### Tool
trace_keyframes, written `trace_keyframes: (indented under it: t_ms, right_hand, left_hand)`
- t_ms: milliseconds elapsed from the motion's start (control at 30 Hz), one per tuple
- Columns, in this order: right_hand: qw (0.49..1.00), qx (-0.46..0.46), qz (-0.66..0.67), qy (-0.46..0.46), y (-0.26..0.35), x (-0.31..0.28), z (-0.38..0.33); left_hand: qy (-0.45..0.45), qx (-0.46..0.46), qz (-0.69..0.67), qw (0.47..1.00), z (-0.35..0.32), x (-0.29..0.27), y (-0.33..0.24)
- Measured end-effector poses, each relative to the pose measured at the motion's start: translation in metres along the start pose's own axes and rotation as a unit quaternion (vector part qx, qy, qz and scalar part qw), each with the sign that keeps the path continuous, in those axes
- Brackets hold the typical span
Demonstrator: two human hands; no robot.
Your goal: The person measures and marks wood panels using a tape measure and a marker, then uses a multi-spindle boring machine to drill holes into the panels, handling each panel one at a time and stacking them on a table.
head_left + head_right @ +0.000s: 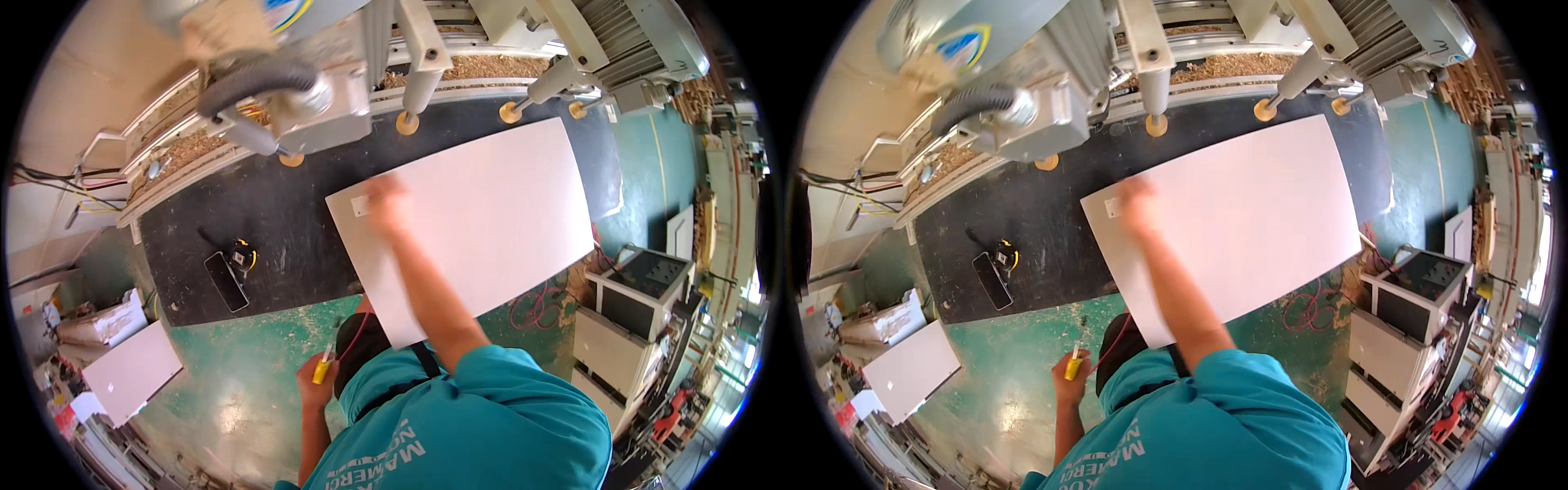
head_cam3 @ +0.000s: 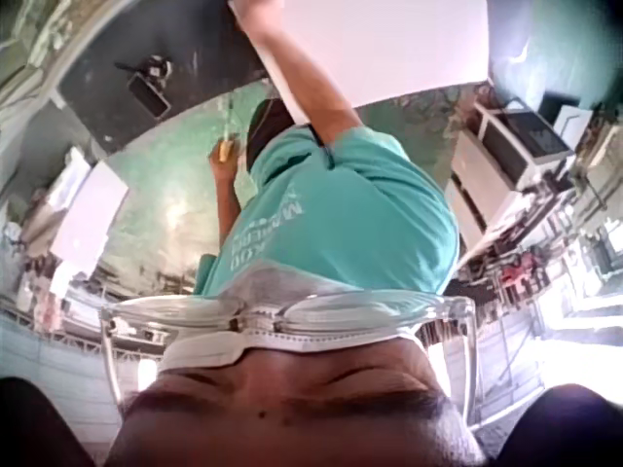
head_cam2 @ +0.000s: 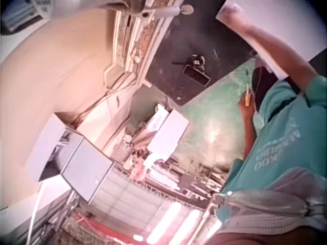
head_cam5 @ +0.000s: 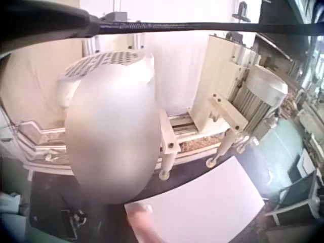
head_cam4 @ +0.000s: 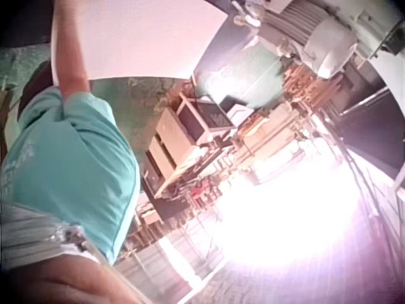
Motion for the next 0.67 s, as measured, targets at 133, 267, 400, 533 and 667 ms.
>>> trace_keyframes:
  t_ms: [133,267,400,533,667]
  right_hand:
    - [0.983,-0.122,0.058,0.124,0.150,0.075,-0.057]
    - [0.995,-0.089,0.044,0.024,0.133,0.050,-0.034]
    - [0.989,-0.045,-0.141,-0.015,0.065,-0.001,0.011]
    - [0.939,-0.211,-0.157,0.220,0.070,-0.011,0.026]
    - [0.945,-0.190,-0.159,0.213,0.071,0.004,0.036]
  left_hand:
    - [-0.030,-0.098,-0.094,0.990,0.005,-0.059,0.050]
    - [-0.044,-0.119,-0.219,0.967,-0.001,-0.085,0.078]
    - [-0.030,-0.141,-0.178,0.973,-0.006,-0.085,0.097]
    - [-0.039,-0.072,-0.111,0.990,-0.006,-0.085,0.104]
    - [-0.051,-0.083,-0.153,0.984,-0.027,-0.082,0.097]
Point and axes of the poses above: each hand's wrist, its own z-axis towards the middle knuckle, its own x-axis out of the palm, y = z × x, the point moved 1 cm from there along z, towards the middle knuckle
